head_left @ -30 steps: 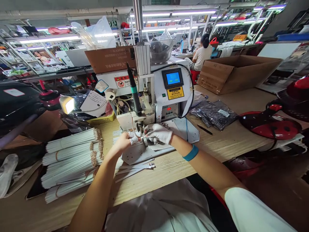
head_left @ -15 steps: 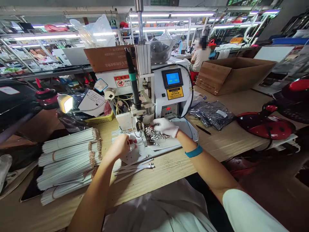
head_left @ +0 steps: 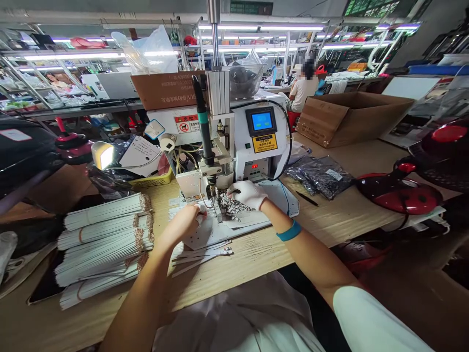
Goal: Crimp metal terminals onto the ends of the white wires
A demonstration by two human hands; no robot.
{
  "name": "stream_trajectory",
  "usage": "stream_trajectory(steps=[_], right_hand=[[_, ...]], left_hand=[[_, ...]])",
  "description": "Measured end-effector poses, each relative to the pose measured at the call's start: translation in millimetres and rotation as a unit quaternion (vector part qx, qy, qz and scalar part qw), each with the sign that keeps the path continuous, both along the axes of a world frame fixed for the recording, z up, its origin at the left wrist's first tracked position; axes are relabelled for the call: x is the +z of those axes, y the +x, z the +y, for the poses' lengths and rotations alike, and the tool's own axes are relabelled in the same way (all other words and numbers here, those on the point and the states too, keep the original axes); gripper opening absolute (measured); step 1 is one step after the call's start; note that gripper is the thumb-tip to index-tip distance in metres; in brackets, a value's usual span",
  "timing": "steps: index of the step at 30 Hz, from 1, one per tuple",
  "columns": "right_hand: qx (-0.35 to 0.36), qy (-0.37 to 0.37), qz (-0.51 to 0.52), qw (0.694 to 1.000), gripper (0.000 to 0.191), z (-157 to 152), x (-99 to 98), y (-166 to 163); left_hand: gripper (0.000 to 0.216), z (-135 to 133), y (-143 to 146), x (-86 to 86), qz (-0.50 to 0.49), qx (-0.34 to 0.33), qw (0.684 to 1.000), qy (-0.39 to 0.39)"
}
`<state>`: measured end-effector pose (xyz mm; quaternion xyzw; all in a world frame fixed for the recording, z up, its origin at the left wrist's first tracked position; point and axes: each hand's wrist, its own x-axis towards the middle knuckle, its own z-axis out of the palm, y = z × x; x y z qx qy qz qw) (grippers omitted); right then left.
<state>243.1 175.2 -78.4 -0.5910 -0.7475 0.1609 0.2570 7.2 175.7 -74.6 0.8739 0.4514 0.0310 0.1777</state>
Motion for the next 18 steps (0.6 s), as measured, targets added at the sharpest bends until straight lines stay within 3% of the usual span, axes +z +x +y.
stream_trajectory(steps=[6, 13, 18], right_hand=[[0.001, 0.019, -0.028, 0.999, 0.022, 6.5, -11.8, -15.2], [-0.004, 0.003, -0.084, 0.996, 0.023, 3.6, -9.1, -21.9], [0.0, -0.004, 0.001, 1.0, 0.015, 3.7, -10.4, -20.5]], left_hand=[[0.013, 1.2, -5.1, 3.5, -0.14, 0.029, 0.987, -0.073], [0.023, 3.2, -2.8, -4.5, -0.256, 0.024, 0.955, -0.147], [0.029, 1.9, -3.2, -1.3, -0.279, 0.058, 0.942, -0.177]])
